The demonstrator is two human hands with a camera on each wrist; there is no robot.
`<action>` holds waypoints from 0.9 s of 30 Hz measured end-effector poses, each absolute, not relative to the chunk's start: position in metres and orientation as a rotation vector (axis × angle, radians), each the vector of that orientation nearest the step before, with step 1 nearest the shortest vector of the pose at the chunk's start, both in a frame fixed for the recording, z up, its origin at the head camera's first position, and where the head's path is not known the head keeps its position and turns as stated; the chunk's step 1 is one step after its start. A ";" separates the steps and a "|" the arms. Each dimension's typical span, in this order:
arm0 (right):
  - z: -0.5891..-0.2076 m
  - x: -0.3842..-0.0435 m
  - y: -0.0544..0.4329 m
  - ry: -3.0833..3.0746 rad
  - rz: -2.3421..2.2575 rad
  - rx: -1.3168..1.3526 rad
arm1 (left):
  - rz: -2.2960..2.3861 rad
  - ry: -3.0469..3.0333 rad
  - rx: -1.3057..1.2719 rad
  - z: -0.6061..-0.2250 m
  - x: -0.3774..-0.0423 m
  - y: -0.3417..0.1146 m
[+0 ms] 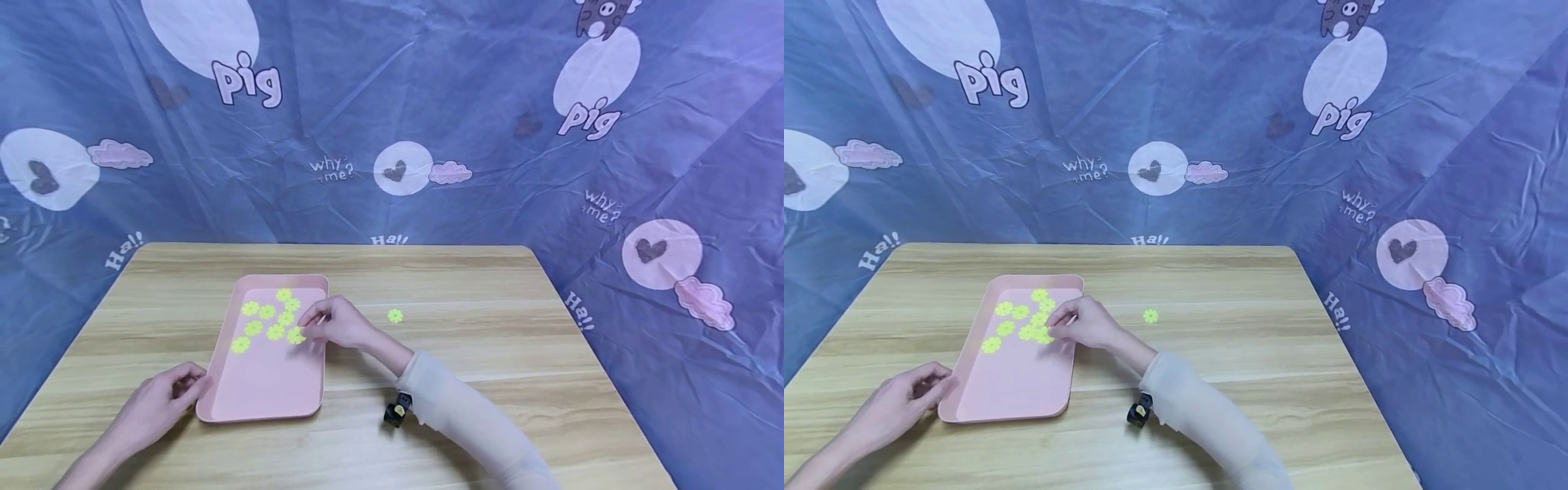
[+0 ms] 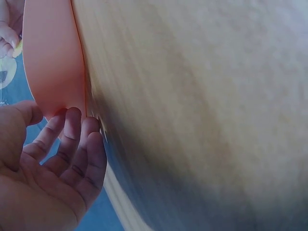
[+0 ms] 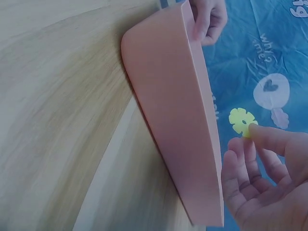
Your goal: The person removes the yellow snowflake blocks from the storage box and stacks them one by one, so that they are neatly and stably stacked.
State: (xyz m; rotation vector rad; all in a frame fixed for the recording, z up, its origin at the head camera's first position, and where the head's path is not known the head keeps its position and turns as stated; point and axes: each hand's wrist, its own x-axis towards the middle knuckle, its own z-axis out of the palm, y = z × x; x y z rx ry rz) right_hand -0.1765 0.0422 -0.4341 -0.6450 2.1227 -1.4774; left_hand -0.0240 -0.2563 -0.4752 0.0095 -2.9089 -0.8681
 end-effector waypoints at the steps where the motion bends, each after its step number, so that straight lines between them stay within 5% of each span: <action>1: -0.434 -0.177 0.045 2.118 -1.490 -0.626 | -0.868 -2.911 0.010 -0.475 -0.024 -0.257; 27: -0.436 -0.201 0.133 2.206 -1.621 -0.361 | -0.890 -2.973 0.019 -0.471 -0.026 -0.260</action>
